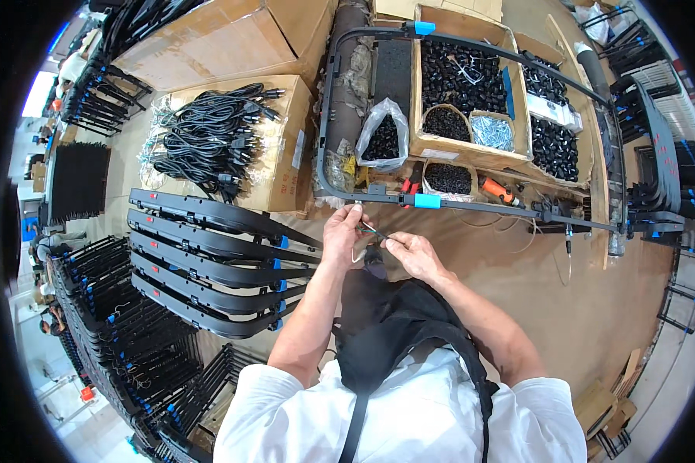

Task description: The user is seen assembling what appears to be a large electronic frame or part of a home appliance, involving wiring and screw fastening.

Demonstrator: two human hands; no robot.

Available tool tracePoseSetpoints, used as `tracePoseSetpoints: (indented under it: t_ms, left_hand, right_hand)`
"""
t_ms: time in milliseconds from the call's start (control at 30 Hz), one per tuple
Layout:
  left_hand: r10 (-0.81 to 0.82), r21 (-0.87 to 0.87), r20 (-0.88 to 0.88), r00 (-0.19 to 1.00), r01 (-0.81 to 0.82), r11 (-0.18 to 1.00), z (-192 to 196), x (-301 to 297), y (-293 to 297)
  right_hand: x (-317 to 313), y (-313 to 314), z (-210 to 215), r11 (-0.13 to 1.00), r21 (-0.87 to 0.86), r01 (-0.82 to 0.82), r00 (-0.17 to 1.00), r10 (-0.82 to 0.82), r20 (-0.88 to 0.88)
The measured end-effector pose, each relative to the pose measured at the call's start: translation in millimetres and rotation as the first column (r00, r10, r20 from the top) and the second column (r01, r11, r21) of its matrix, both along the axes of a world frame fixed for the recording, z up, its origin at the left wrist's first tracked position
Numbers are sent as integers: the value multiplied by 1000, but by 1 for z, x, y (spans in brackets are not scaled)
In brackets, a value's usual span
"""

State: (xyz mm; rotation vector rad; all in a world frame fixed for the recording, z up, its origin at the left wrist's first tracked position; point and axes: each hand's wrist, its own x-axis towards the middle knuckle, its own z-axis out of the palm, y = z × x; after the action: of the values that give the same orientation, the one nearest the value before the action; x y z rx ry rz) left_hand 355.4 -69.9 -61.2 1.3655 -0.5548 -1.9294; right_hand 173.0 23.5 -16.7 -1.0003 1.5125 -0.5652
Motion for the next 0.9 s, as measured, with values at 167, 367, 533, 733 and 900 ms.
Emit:
tracePoseSetpoints:
  t_ms: [167, 367, 533, 733, 900]
  left_hand:
    - [42, 57, -67, 997, -39, 998, -2, 1, -8]
    - [-71, -53, 182, 981, 82, 995, 10, -4, -2]
    - [158, 167, -122, 980, -136, 976, 7, -6, 6]
    - [223, 246, -128, 966, -186, 951, 19, -16, 5]
    - [272, 259, -205, 940, -215, 941, 16, -5, 6]
  right_hand:
    - [3, -4, -14, 999, 31, 35, 996, -37, 84]
    - [3, -7, -2, 997, 56, 51, 995, -56, 88]
    - [4, -7, 1, 994, 84, 65, 984, -78, 161]
    - [1, -7, 1, 993, 97, 60, 984, -75, 162]
    - [2, -9, -6, 988, 132, 74, 973, -101, 207]
